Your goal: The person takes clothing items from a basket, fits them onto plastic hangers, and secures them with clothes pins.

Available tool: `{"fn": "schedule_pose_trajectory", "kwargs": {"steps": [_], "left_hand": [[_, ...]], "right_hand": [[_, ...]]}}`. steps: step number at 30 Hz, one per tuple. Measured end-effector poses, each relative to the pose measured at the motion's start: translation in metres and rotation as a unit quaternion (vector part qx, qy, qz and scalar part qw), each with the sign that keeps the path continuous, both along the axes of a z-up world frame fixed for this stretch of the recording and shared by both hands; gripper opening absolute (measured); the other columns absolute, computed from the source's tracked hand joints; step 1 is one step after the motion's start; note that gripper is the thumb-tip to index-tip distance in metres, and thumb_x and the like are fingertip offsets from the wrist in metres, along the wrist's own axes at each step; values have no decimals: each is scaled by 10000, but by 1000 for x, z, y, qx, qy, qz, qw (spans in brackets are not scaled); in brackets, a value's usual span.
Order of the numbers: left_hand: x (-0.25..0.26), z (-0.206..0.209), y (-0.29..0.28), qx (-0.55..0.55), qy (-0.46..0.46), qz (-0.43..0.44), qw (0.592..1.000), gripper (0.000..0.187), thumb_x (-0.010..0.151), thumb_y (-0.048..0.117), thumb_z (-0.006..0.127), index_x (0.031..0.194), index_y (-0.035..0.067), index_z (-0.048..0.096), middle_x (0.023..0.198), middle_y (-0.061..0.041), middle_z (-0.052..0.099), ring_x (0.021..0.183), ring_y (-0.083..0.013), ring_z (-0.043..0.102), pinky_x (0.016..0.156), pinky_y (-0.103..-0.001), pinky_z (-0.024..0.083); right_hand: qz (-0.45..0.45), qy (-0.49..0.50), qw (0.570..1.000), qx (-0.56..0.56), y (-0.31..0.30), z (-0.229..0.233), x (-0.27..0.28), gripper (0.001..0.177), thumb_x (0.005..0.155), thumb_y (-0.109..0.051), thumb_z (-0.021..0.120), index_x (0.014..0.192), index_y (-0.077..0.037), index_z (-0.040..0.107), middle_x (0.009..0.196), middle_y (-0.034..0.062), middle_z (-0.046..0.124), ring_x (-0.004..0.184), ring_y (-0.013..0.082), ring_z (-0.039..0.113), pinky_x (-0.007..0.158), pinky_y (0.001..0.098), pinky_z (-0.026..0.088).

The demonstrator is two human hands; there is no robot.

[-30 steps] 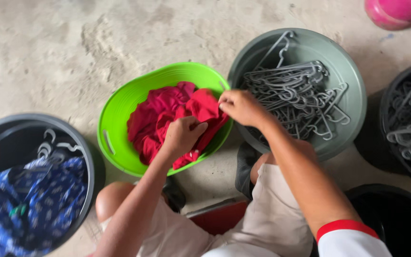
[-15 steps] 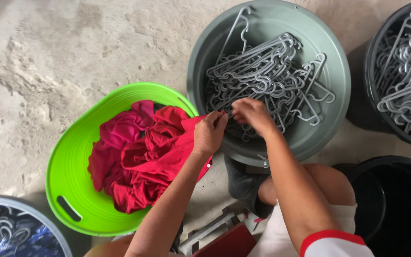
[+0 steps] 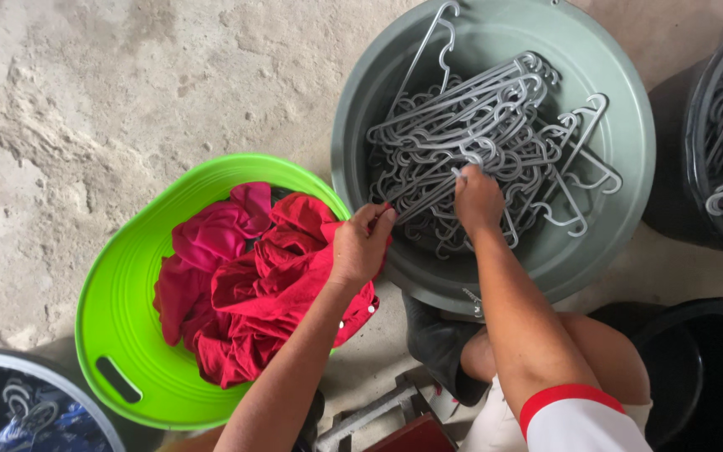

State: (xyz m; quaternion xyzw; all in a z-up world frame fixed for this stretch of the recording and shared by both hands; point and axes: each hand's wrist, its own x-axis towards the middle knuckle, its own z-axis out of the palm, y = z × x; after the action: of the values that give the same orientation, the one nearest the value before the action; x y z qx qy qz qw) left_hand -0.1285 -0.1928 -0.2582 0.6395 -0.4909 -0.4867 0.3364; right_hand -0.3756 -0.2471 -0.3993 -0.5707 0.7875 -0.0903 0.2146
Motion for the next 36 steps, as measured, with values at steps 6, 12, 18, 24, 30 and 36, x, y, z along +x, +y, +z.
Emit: {"fn": "schedule_pose_trajectory", "kwargs": {"steps": [6,12,18,24,30,36], "left_hand": [[43,32,19,-60,-33,47,997,251,960,276,677,1034,46,743,779,-109,733,729,-152,710,685,-303,546],[110,61,56,-63,-110,131,983,272,945,322,676,1018,69,744,826,-124,747,733,-228,744,692,-343,554],[171,84,113,-125,-183,220,950,265,931,331,676,1025,96,755,897,-132,758,821,-309,743,727,-399,561],[184,115,161,-184,-209,253,927,219,951,293,672,986,91,747,889,-142,747,849,-338,735,725,-423,562],[169,132,193,-258,-194,161,933,187,973,255,663,990,79,723,906,-165,728,853,-369,721,732,-446,565],[163,120,210,-203,-181,153,950,226,988,266,650,1082,60,660,907,-197,711,872,-403,696,704,-498,528]], "right_hand": [[49,14,984,-173,-18,87,18,139,944,-224,720,1059,-147,707,1149,183,603,906,444,649,749,541,514],[260,-4,887,-382,-8,216,36,72,1050,-52,683,1120,-40,674,1093,149,655,1000,396,661,847,488,537],[369,-152,859,-320,65,350,80,96,1082,-37,674,1178,-41,678,990,142,698,874,293,714,733,380,553],[521,-103,791,-305,118,398,151,123,982,-66,714,1105,-76,706,969,117,691,864,328,699,724,419,551],[624,-35,719,-304,142,378,228,65,977,-125,677,1038,-104,685,847,110,650,789,326,691,691,440,556],[638,-108,690,-324,169,343,269,79,963,-159,674,1009,-98,657,859,103,642,785,312,685,681,433,549]]}}
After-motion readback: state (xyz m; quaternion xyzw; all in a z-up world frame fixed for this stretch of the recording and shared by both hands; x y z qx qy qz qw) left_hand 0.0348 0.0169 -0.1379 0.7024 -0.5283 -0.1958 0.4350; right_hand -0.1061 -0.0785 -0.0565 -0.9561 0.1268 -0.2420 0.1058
